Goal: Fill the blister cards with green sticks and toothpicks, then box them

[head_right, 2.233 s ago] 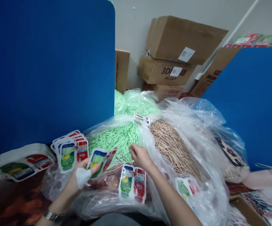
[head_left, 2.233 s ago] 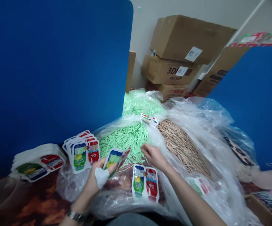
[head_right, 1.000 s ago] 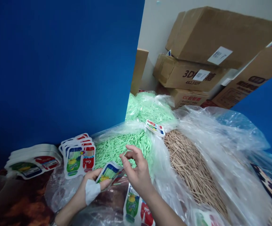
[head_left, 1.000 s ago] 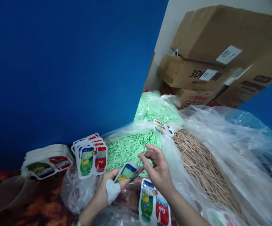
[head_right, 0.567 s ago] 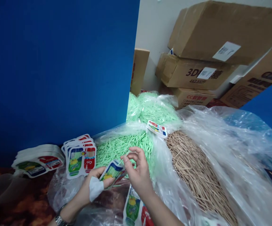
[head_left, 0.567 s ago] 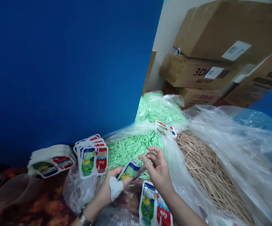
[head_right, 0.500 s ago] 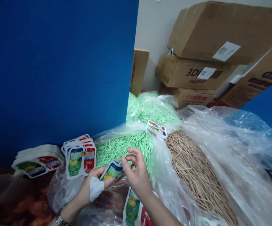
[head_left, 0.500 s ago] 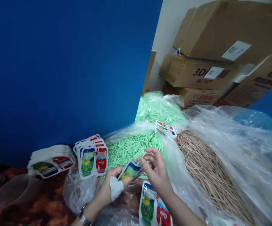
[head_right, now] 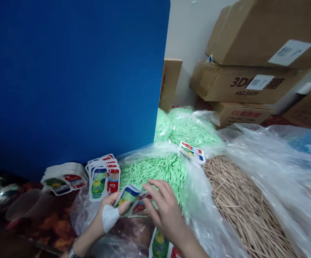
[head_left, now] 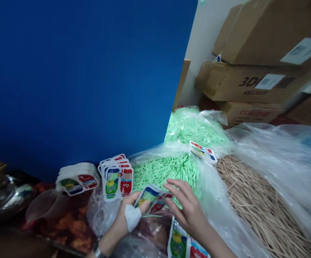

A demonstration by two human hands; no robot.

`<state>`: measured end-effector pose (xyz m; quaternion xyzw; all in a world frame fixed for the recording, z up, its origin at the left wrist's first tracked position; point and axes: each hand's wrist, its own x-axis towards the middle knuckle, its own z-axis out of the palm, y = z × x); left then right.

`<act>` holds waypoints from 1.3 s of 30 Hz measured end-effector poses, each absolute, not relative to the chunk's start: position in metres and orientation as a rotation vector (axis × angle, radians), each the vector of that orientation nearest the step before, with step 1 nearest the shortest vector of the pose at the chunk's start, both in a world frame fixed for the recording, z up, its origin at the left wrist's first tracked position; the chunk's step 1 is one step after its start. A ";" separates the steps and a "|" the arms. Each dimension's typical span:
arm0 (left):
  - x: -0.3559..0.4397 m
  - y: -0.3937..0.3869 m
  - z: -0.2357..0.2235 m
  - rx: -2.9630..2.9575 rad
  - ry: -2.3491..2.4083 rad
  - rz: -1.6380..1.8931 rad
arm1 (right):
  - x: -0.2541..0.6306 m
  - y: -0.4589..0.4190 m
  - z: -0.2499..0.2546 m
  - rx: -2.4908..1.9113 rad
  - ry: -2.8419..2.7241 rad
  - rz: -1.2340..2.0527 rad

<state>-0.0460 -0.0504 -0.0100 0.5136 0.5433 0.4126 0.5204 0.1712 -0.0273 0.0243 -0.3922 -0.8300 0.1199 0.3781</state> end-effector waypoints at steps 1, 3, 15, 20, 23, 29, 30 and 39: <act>-0.057 -0.051 -0.013 1.226 1.376 1.037 | 0.173 -0.027 0.021 -1.027 -2.090 0.314; -0.082 -0.051 -0.020 1.274 1.556 1.152 | 0.175 -0.026 0.015 -1.064 -2.043 0.345; -0.141 -0.030 -0.065 1.760 2.424 0.956 | 0.199 -0.035 -0.017 -1.440 -2.472 0.412; -0.145 -0.031 -0.058 1.730 2.405 0.876 | 0.240 -0.060 -0.042 -2.007 -2.642 0.391; -0.138 -0.032 -0.045 1.681 2.434 0.884 | 0.255 -0.067 -0.049 -2.034 -2.604 0.445; -0.091 -0.036 -0.013 1.754 2.354 1.130 | 0.256 -0.064 -0.052 -2.025 -2.449 0.582; -0.080 -0.039 -0.011 1.805 2.283 1.178 | 0.256 -0.064 -0.052 -2.006 -2.419 0.579; 0.026 -0.079 -0.055 1.567 1.333 0.828 | 0.270 -0.069 -0.074 -1.846 -2.455 0.297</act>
